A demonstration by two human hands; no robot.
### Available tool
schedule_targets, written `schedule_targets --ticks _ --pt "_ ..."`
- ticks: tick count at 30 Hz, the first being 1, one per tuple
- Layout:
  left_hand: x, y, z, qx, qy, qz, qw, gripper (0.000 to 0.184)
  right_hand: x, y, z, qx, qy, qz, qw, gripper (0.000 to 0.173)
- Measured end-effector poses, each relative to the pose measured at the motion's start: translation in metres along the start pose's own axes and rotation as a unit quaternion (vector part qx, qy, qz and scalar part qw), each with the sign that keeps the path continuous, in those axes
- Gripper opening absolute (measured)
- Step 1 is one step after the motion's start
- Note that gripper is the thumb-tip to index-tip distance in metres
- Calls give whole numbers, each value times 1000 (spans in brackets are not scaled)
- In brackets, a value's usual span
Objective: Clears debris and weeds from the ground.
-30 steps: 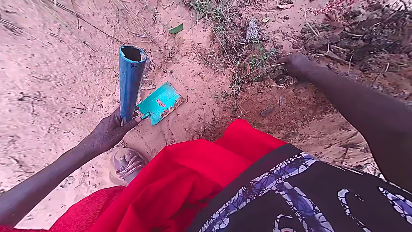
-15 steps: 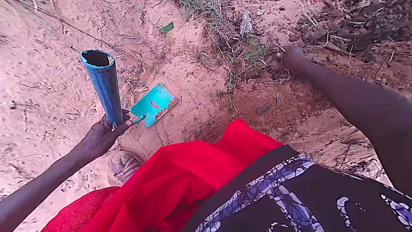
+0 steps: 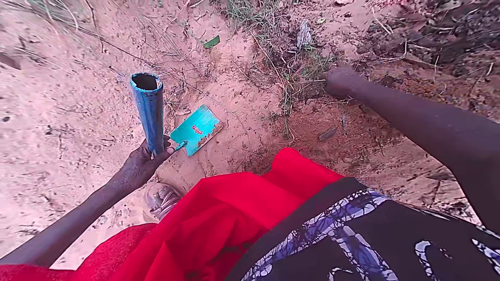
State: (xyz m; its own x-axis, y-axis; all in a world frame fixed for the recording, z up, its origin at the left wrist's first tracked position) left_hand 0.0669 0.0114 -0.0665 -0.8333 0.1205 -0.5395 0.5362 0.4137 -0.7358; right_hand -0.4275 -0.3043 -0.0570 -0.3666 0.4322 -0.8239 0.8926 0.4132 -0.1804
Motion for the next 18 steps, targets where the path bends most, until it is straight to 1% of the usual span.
schedule_targets --ticks 1,2,4,5,7,9,11,13,14,15,18 --pt "0 0 0 1 -1 1 1000 49 1 3 -2 -20 19 5 1000 44" --pt "0 -1 1 2 0 0 1000 48 4 6 -5 -45 18 7 999 45" --pt "-1 0 2 6 0 -5 1000 47 12 5 -8 -104 -33 13 994 42" --pt "-1 1 3 9 -2 -5 1000 47 12 3 -11 -118 -60 23 991 39" --pt "-2 -1 2 7 -3 0 1000 47 2 5 -21 -111 -88 56 988 32" --pt "-3 -2 1 5 -4 4 1000 48 -4 9 -22 -86 -82 114 986 24" --pt "-3 -2 1 5 -3 2 1000 48 0 8 -14 -73 -76 218 970 27" --pt "-2 -2 2 8 -5 -5 1000 47 6 0 -1 -51 -77 291 952 29" --pt "-1 -1 1 6 -7 -7 1000 47 10 -7 5 -21 -72 323 944 28" --pt "-1 -1 0 4 -7 -9 1000 46 13 -13 7 29 -62 352 933 28" --pt "-1 -1 1 -2 -8 -9 1000 47 10 -33 0 145 -71 387 908 30"
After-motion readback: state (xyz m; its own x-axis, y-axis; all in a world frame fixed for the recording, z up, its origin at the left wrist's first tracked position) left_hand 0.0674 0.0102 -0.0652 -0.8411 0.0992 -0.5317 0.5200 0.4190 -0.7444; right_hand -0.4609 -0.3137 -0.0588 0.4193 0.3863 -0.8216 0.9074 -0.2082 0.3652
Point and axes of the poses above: each hand's wrist, its own z-axis towards the middle knuckle, its own x-axis out of the palm, y = z × x, the point moved 6 cm from there along z, towards the middle knuckle, and after that the axes turned 7 degrees about -y, right-handed, at the moved point
